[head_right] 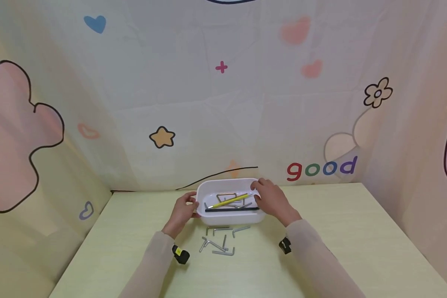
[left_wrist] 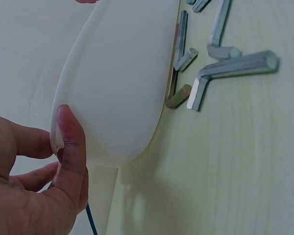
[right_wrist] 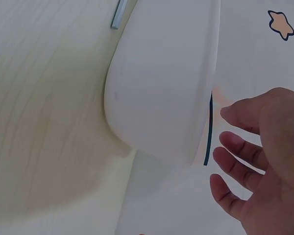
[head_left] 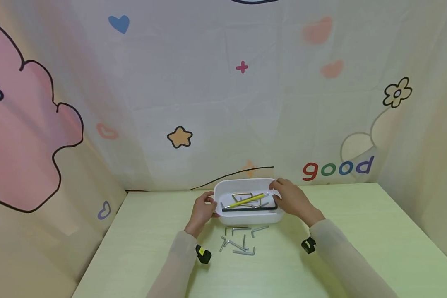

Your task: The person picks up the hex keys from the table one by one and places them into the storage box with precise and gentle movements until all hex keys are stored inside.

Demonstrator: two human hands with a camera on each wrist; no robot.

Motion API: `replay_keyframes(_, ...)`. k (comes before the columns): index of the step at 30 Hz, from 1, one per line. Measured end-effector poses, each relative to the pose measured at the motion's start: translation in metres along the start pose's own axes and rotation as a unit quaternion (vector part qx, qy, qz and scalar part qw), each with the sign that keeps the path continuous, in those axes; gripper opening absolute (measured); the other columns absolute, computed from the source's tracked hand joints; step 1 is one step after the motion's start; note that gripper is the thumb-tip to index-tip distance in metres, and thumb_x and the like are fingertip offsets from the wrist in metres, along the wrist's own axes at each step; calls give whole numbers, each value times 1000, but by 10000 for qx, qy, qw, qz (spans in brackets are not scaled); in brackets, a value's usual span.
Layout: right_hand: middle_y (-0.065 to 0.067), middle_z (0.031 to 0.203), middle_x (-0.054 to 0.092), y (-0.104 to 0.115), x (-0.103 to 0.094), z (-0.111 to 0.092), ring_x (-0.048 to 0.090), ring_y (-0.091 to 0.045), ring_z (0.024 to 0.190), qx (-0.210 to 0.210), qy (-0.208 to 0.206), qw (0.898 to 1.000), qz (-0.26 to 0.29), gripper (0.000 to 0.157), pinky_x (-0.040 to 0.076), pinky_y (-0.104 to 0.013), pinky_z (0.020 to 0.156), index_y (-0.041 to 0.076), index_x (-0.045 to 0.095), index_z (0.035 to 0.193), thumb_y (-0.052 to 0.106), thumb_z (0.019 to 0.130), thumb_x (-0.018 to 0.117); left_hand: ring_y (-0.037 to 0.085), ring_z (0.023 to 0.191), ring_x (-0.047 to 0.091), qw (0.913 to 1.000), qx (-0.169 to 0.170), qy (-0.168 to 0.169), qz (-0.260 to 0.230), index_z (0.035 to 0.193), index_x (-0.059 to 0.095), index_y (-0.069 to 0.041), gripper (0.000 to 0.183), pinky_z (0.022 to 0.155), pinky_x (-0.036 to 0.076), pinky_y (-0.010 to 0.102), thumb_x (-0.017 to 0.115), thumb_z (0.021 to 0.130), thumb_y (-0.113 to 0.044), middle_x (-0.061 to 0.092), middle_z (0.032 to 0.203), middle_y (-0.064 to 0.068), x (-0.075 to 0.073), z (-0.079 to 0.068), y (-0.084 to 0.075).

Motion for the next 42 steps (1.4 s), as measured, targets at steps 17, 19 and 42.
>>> replay_keyframes(17,-18,115,61,-30,5,-12,62,-31,95,1127,414,9924,269,40,59,-49,80,4,56,128,18,92,65,19,75,58,10000,-28,-46,9,138,51,-4,44,60,61,26,56,94,-1,48,103,10,0,-2,0)
replay_keyframes(19,-19,114,61,-33,5,-12,62,-31,92,1158,432,9917,339,40,58,-48,77,3,56,128,18,92,65,19,75,58,10000,-29,-44,-3,138,51,-4,44,60,60,26,56,94,-1,48,103,10,0,-2,0)
replay_keyframes(42,-28,129,51,-55,23,-18,60,-33,107,2259,890,9013,3588,48,61,-39,84,-6,41,140,8,97,55,20,77,57,10000,-82,-24,-10,138,52,-6,43,59,60,25,56,95,-2,48,104,10,0,-2,-1)
Point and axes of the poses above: each hand's wrist, its own z-axis towards the middle knuckle, its own x-axis out of the palm, y = z × x, the point moved 4 cm from there along z, towards the middle knuckle
